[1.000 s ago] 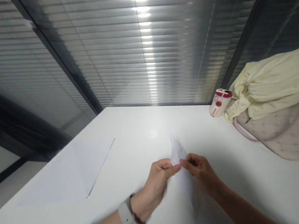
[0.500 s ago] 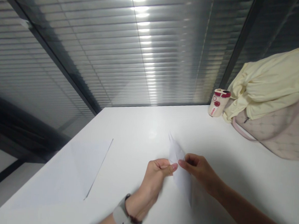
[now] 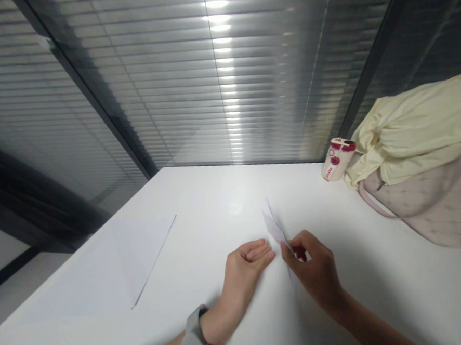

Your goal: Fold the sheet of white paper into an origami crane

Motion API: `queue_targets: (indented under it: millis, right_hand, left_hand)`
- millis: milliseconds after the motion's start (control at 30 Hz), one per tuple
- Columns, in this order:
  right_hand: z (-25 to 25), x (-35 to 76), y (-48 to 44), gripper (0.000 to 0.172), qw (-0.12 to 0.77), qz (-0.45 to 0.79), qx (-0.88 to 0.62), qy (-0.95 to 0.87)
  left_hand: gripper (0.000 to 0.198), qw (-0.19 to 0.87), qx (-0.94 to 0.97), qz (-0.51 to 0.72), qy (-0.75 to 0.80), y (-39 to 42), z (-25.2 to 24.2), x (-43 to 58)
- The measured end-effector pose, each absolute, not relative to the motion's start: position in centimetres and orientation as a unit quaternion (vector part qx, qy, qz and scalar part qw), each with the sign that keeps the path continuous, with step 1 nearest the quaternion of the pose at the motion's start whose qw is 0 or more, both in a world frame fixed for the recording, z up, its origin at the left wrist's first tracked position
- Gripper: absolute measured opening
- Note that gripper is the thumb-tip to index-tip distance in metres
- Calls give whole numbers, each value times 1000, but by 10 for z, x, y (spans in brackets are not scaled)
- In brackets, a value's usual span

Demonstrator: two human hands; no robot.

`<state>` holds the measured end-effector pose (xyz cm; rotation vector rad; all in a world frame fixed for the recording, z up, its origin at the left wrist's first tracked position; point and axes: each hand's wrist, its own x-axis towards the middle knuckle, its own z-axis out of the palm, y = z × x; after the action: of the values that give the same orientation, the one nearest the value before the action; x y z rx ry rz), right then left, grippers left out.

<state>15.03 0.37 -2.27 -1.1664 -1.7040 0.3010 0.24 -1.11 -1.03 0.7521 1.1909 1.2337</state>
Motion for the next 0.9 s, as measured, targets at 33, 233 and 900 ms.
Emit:
queue_targets:
  millis: [33, 233, 900]
  right_hand:
    - [-21, 151, 3, 22, 503, 36, -458, -732]
    - [-10, 142, -5, 9, 407, -158, -375, -818]
    - [-31, 172, 14, 12, 506, 243, -282, -778]
  left_hand:
    - [45, 603, 340, 530, 490, -14, -8, 5]
    - [20, 666, 390, 527, 357, -23, 6, 14]
    - [36, 711, 447, 393, 374, -8, 9, -16]
